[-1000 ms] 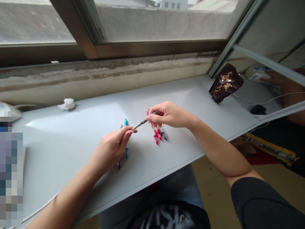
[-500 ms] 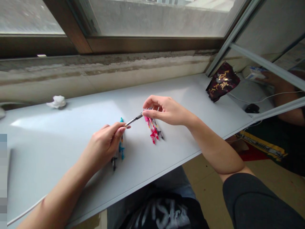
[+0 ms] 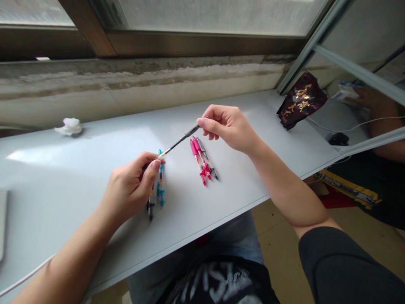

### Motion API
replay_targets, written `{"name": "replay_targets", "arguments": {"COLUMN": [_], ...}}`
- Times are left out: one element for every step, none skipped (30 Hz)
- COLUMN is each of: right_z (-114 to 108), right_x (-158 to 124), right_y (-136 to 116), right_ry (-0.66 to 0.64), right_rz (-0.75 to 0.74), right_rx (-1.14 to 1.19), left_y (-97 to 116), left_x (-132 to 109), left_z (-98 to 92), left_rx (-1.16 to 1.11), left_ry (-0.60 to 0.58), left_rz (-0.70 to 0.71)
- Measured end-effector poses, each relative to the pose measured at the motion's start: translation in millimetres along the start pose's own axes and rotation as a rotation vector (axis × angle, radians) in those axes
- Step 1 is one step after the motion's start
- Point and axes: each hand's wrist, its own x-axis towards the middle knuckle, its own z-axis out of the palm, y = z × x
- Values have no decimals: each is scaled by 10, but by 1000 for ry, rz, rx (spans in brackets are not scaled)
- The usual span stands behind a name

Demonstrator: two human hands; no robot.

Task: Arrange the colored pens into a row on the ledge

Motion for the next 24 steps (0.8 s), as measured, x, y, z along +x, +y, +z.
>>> {"name": "replay_targets", "arguments": {"right_z": [1, 3, 6, 8, 8, 7, 4, -1, -6, -11, -16, -20, -23, -24, -25, -23, -21, -19, -15, -11, -6, -1, 6, 13], "right_x": [2, 5, 7, 9, 11, 13, 16, 18, 21, 24, 27, 29, 32, 33, 33, 32, 29, 27, 25, 24, 24, 25, 27, 29], "right_y": [5, 13, 23, 33, 44, 54, 64, 74, 83, 91, 98, 103, 106, 106, 105, 102, 98, 94, 90, 88, 86, 87, 88, 91], "right_ry": [22, 39, 50, 58, 65, 70, 76, 83, 90, 96, 98, 101, 107, 116, 129, 146, 154, 160, 162, 158, 152, 144, 135, 125], "right_rz": [-14, -28, -42, -54, -64, -71, -73, -73, -72, -68, -63, -57, -52, -47, -42, -39, -34, -31, -29, -26, -22, -17, -8, 3], "right_rx": [-2, -2, 0, 1, 3, 5, 7, 10, 14, 19, 25, 31, 39, 49, 60, 71, 77, 81, 88, 99, 117, 143, 171, 196], "left_y": [-1, -3, -5, -7, -10, -13, -17, -20, -22, -23, -22, -18, -14, -9, -4, -1, 0, -2, -6, -11, -16, -19, -19, -13], "left_x": [6, 13, 20, 28, 35, 42, 48, 53, 56, 58, 57, 54, 49, 41, 32, 22, 13, 5, -2, -7, -9, -10, -10, -10], "left_z": [5, 12, 20, 28, 36, 42, 47, 50, 51, 53, 54, 57, 63, 73, 85, 100, 117, 132, 143, 150, 152, 147, 139, 128], "left_rx": [-7, -9, -6, 0, 5, 8, 5, -2, -11, -18, -25, -30, -34, -38, -43, -46, -50, -50, -48, -43, -38, -34, -34, -40], "left_ry": [0, 5, 14, 26, 35, 46, 46, 43, 38, 32, 29, 28, 30, 32, 36, 43, 40, 32, 27, 23, 23, 26, 29, 29], "left_rz": [13, 30, 47, 61, 74, 85, 94, 105, 113, 117, 118, 116, 113, 110, 113, 114, 117, 117, 117, 115, 111, 105, 95, 84]}}
